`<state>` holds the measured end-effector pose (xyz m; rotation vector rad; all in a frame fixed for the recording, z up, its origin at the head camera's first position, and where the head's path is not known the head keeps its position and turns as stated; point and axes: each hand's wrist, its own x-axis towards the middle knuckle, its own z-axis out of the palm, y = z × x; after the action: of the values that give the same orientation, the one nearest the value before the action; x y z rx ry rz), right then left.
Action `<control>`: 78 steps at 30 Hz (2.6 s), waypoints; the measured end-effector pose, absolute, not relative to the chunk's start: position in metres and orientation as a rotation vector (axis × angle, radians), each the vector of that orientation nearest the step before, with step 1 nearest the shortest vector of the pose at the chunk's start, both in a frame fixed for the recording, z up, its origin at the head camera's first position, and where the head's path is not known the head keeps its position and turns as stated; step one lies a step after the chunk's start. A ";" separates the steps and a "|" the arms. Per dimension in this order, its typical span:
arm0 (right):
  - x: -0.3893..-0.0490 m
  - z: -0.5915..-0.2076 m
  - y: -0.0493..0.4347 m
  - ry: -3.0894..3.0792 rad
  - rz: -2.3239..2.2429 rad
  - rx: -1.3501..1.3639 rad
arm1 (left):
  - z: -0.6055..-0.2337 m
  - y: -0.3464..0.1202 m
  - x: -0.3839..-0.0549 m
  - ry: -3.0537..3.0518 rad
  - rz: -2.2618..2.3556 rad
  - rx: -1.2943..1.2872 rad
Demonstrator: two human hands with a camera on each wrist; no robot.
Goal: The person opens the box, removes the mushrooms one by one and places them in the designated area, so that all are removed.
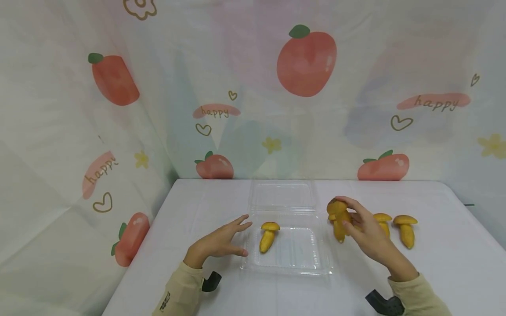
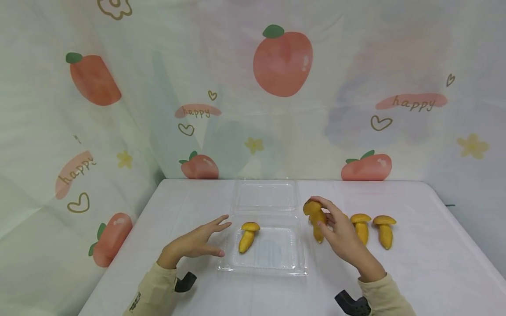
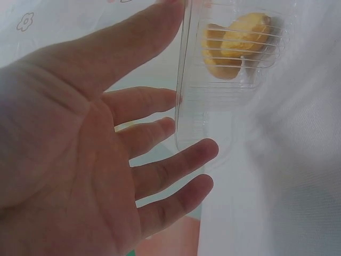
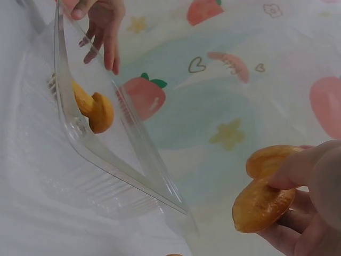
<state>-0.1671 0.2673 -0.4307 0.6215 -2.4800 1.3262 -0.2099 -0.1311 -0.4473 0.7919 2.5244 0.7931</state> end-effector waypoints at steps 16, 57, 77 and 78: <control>-0.170 -0.429 0.296 -2.394 1.247 0.579 | -0.447 -0.132 -0.210 2.521 0.786 0.785; -0.174 -0.445 0.382 -2.620 1.133 -0.020 | -0.447 -0.131 -0.209 2.522 0.802 0.785; -0.172 -0.458 0.418 -2.590 1.138 -0.383 | -0.449 -0.131 -0.209 2.521 0.809 0.787; -0.172 -0.458 0.419 -2.588 1.148 -0.398 | -0.449 -0.132 -0.209 2.521 0.808 0.790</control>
<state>-0.1724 0.4187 -0.4584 -0.3984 -2.5879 1.1478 -0.2094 -0.1315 -0.4491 0.7897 2.5208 0.8077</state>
